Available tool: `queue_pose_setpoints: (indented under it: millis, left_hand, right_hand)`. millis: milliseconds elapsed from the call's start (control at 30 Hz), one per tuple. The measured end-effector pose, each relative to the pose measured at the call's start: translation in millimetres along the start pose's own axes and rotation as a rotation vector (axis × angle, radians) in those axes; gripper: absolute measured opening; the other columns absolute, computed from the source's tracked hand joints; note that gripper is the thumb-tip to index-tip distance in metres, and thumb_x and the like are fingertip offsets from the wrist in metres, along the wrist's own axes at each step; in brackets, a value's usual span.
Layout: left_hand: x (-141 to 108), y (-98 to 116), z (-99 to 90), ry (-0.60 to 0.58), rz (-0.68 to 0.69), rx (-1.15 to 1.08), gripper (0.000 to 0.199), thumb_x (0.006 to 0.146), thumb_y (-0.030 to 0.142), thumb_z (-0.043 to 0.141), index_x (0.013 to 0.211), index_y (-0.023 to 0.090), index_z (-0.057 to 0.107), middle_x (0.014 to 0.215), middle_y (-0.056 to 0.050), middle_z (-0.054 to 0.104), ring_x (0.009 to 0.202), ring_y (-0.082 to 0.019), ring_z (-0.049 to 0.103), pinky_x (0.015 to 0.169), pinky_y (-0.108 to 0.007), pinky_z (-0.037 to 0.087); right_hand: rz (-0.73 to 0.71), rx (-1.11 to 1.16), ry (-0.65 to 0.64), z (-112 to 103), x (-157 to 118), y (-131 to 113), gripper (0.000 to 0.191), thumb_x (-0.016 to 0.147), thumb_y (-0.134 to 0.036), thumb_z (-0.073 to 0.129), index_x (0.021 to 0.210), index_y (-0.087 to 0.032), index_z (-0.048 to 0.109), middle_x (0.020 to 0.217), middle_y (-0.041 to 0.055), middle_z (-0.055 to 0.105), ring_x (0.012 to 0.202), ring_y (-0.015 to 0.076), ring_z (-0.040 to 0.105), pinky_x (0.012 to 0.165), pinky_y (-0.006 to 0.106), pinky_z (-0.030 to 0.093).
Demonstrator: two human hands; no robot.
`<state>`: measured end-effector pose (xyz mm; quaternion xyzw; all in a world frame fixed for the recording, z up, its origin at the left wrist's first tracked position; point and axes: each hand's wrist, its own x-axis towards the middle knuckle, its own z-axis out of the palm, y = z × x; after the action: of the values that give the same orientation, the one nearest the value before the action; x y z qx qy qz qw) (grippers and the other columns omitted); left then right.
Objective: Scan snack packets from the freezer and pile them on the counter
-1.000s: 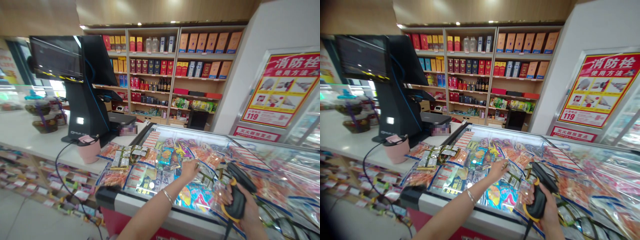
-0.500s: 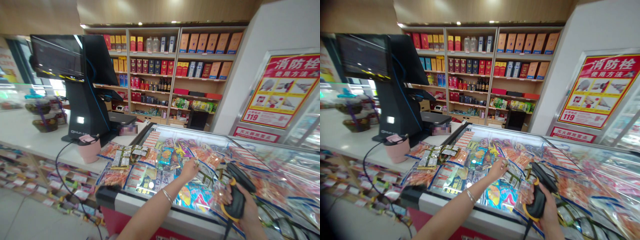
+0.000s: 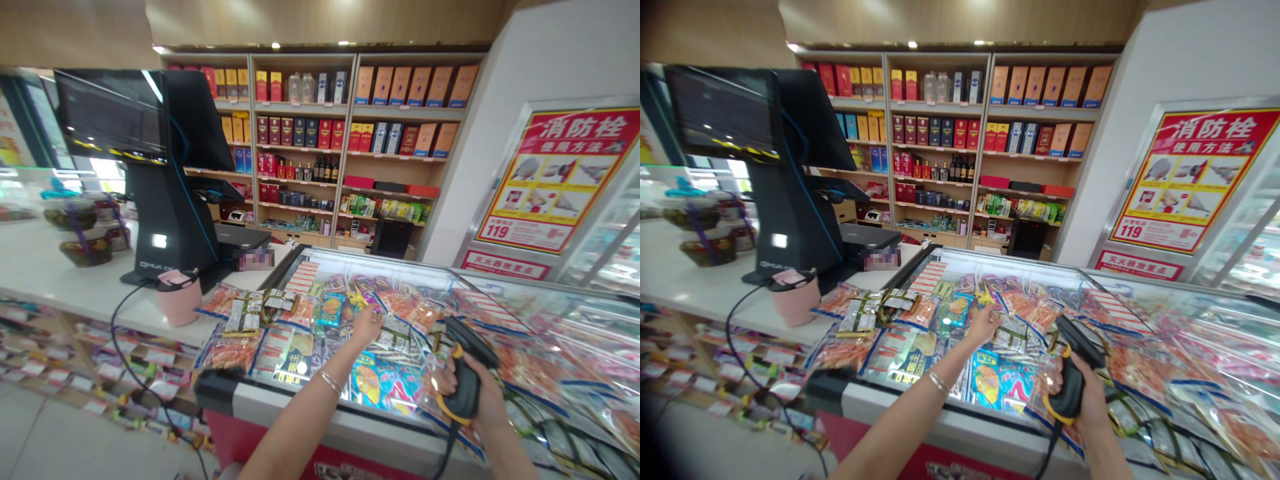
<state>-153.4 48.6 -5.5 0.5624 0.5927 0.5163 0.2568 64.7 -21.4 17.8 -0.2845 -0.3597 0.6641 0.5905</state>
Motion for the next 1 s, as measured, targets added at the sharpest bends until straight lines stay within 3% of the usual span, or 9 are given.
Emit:
queue_pose_setpoints:
  millis: [133, 267, 400, 500, 733, 1000]
  left_hand:
    - [13, -5, -17.5, 0.111, 0.005, -0.152, 0.026, 0.070, 0.007, 0.059, 0.089, 0.020, 0.070, 0.071, 0.001, 0.062, 0.077, -0.016, 0.060, 0.084, -0.030, 0.048]
    - [27, -5, -47.3, 0.229, -0.013, -0.269, 0.021, 0.078, 0.017, 0.058, 0.098, 0.018, 0.066, 0.078, -0.003, 0.061, 0.075, -0.015, 0.060, 0.074, -0.029, 0.051]
    - [35, -6, -74.9, 0.373, -0.029, -0.645, 0.027, 0.074, 0.033, 0.068, 0.095, 0.018, 0.058, 0.082, -0.002, 0.059, 0.073, -0.014, 0.061, 0.067, -0.027, 0.051]
    - [37, -13, -85.9, 0.419, -0.041, -0.885, 0.034, 0.070, 0.037, 0.071, 0.089, 0.020, 0.050, 0.082, 0.000, 0.058, 0.074, -0.012, 0.061, 0.070, -0.028, 0.051]
    - [39, -29, -92.5, 0.508, -0.044, -0.962, 0.035, 0.075, 0.041, 0.067, 0.092, 0.023, 0.042, 0.086, 0.000, 0.060, 0.078, -0.012, 0.062, 0.072, -0.029, 0.051]
    - [43, -39, -114.9, 0.592, 0.014, -0.981, 0.039, 0.073, 0.047, 0.067, 0.092, 0.024, 0.042, 0.092, -0.001, 0.061, 0.084, -0.014, 0.063, 0.074, -0.030, 0.052]
  right_hand:
    - [0.005, -0.047, 0.039, 22, -1, -12, 0.032, 0.057, -0.034, 0.081, 0.074, -0.019, 0.059, 0.055, -0.0028, 0.055, 0.038, 0.0100, 0.045, 0.033, 0.022, 0.039]
    - [-0.034, -0.125, -0.018, 51, 1, -20, 0.029, 0.062, -0.036, 0.080, 0.073, -0.019, 0.059, 0.055, -0.0023, 0.056, 0.038, 0.0101, 0.047, 0.034, 0.022, 0.040]
    - [-0.094, -0.171, -0.056, 80, 8, -14, 0.029, 0.063, -0.038, 0.079, 0.070, -0.018, 0.059, 0.056, -0.0011, 0.057, 0.037, 0.0102, 0.048, 0.032, 0.021, 0.039]
    - [-0.108, -0.160, -0.129, 100, 16, -3, 0.029, 0.064, -0.039, 0.078, 0.074, -0.018, 0.060, 0.057, -0.0015, 0.058, 0.037, 0.0105, 0.048, 0.031, 0.021, 0.039]
    - [-0.010, -0.191, -0.242, 131, 51, 39, 0.029, 0.065, -0.040, 0.076, 0.070, -0.017, 0.058, 0.054, -0.0011, 0.058, 0.035, 0.0110, 0.048, 0.030, 0.023, 0.040]
    - [0.180, -0.064, -0.335, 136, 94, 80, 0.028, 0.065, -0.041, 0.073, 0.070, -0.019, 0.057, 0.051, -0.0037, 0.054, 0.033, 0.0082, 0.042, 0.029, 0.020, 0.037]
